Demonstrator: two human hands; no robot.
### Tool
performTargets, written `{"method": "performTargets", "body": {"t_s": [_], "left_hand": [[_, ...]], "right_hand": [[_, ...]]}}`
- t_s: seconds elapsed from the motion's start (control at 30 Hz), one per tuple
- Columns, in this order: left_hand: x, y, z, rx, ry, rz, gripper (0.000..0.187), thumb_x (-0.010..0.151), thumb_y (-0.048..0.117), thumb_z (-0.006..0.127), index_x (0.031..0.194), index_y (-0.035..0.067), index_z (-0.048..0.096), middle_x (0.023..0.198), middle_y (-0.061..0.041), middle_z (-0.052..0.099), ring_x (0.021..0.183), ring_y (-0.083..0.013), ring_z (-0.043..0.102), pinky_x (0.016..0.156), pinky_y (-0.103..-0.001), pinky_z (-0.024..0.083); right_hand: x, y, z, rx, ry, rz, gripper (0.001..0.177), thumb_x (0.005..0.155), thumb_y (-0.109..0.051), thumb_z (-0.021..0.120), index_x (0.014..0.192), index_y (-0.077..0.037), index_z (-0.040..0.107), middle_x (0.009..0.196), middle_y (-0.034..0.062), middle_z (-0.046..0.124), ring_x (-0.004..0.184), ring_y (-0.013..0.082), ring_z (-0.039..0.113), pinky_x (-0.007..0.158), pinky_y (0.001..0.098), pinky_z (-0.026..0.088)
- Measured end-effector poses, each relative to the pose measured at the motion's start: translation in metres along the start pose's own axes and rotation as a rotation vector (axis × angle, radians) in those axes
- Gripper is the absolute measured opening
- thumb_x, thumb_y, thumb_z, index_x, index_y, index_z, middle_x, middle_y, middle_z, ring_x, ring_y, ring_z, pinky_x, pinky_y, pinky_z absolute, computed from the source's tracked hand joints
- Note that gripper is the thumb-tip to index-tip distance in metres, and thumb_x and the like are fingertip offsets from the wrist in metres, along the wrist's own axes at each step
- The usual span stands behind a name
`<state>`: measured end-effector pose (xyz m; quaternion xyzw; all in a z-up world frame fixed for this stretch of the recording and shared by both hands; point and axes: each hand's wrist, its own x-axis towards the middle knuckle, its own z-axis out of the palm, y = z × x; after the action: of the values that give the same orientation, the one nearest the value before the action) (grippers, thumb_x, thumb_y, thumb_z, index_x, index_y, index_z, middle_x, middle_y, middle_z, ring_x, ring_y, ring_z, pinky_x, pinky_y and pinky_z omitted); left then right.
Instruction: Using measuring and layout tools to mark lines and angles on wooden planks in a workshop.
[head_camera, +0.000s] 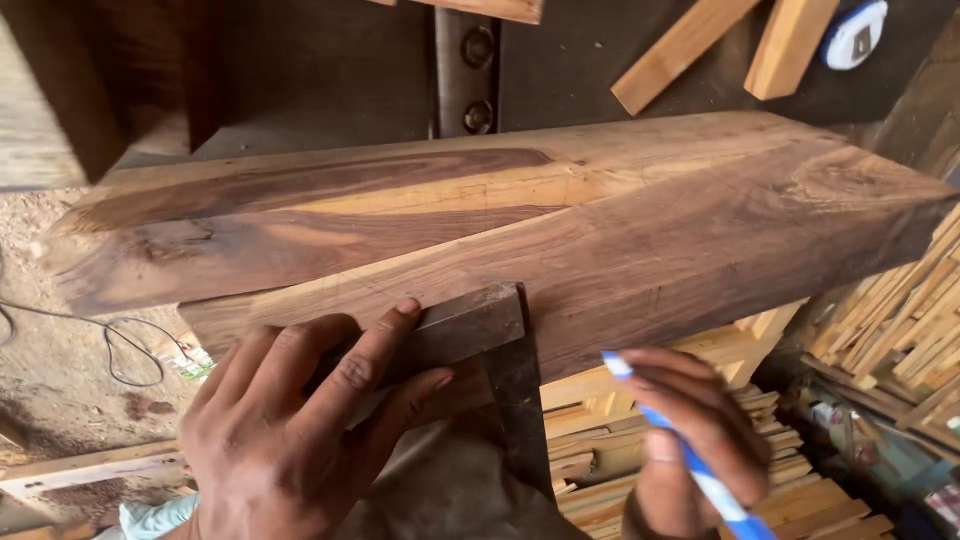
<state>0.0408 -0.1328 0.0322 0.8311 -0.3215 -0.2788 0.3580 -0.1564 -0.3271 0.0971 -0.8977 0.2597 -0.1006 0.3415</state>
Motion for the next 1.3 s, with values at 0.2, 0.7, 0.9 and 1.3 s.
{"method": "performTargets", "body": {"t_s": [0.2, 0.7, 0.9, 1.3], "left_hand": [[0.013, 0.0, 0.011, -0.003, -0.034, 0.147, 0.06, 0.079, 0.043, 0.087, 0.129, 0.015, 0.07, 0.094, -0.006, 0.068, 0.078, -0.0197, 0.064, 0.064, -0.037, 0.053], [0.015, 0.0, 0.014, 0.105, -0.024, 0.249, 0.062, 0.085, 0.045, 0.086, 0.134, 0.012, 0.066, 0.096, -0.006, 0.065, 0.078, -0.0205, 0.062, 0.063, -0.037, 0.048], [0.012, -0.004, 0.015, 0.07, -0.019, 0.245, 0.062, 0.086, 0.044, 0.087, 0.135, 0.011, 0.066, 0.095, -0.004, 0.066, 0.073, -0.0172, 0.059, 0.061, -0.034, 0.047], [0.015, 0.001, 0.012, 0.086, -0.034, 0.245, 0.061, 0.085, 0.041, 0.086, 0.133, 0.009, 0.066, 0.094, -0.005, 0.063, 0.075, -0.0201, 0.059, 0.062, -0.037, 0.046]], "right_hand": [[0.01, -0.014, 0.01, 0.05, -0.05, 0.192, 0.021, 0.103, -0.011, 0.058, 0.116, 0.004, 0.062, 0.107, 0.0222, 0.073, 0.104, 0.0308, 0.077, 0.095, 0.0413, 0.064], [0.015, -0.015, 0.014, -0.101, -0.153, 0.128, 0.022, 0.096, -0.004, 0.06, 0.114, 0.007, 0.065, 0.109, 0.0243, 0.075, 0.111, 0.0343, 0.076, 0.098, 0.0392, 0.063], [0.012, -0.011, 0.012, -0.025, -0.131, 0.154, 0.022, 0.096, -0.003, 0.061, 0.114, 0.007, 0.065, 0.11, 0.0238, 0.074, 0.111, 0.0335, 0.077, 0.098, 0.038, 0.064], [0.017, -0.01, 0.016, -0.081, -0.131, 0.086, 0.02, 0.093, -0.002, 0.063, 0.111, 0.008, 0.066, 0.104, 0.0221, 0.075, 0.108, 0.0351, 0.076, 0.095, 0.0383, 0.063]]}}
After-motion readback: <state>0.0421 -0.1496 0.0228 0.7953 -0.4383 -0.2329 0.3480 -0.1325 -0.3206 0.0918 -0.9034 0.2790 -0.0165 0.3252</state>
